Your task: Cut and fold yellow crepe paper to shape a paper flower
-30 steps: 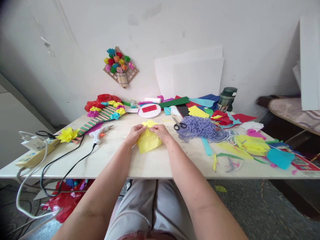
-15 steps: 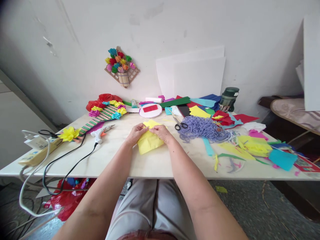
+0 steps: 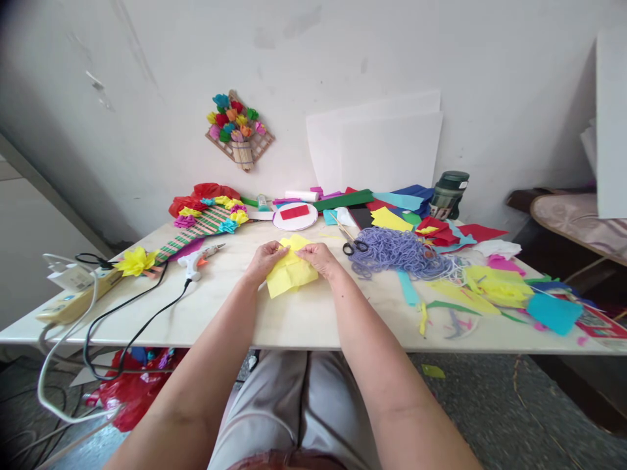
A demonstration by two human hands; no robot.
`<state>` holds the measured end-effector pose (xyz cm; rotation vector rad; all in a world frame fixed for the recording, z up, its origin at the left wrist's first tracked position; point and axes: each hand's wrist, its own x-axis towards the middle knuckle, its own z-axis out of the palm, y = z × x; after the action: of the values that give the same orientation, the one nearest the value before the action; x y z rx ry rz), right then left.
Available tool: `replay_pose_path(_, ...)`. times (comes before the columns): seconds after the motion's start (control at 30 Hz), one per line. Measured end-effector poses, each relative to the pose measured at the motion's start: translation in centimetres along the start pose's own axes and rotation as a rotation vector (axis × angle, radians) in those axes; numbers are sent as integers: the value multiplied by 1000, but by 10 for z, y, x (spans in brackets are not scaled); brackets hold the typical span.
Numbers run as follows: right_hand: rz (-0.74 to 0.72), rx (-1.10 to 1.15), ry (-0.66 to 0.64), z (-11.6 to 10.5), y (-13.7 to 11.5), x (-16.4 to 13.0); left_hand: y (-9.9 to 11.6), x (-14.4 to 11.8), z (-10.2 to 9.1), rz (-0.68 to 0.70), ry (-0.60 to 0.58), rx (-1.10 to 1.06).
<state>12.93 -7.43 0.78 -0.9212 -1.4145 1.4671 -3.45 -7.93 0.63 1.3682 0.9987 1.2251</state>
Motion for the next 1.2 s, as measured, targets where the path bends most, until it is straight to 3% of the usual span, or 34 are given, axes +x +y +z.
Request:
replay_pose_path(0.33, -20, -42, 27, 0, 0, 1, 0, -1, 0, 13, 11, 28)
replay_pose_path(0.67, -14, -31, -53, 0, 0, -1, 2, -1, -1, 42, 19, 39)
replay_pose_path(0.9, 3, -96, -135, 1, -4, -5, 0, -1, 3, 78, -22, 162)
replay_pose_path(1.2, 40, -242, -62, 8, 7, -1, 1, -2, 5, 145, -32, 274)
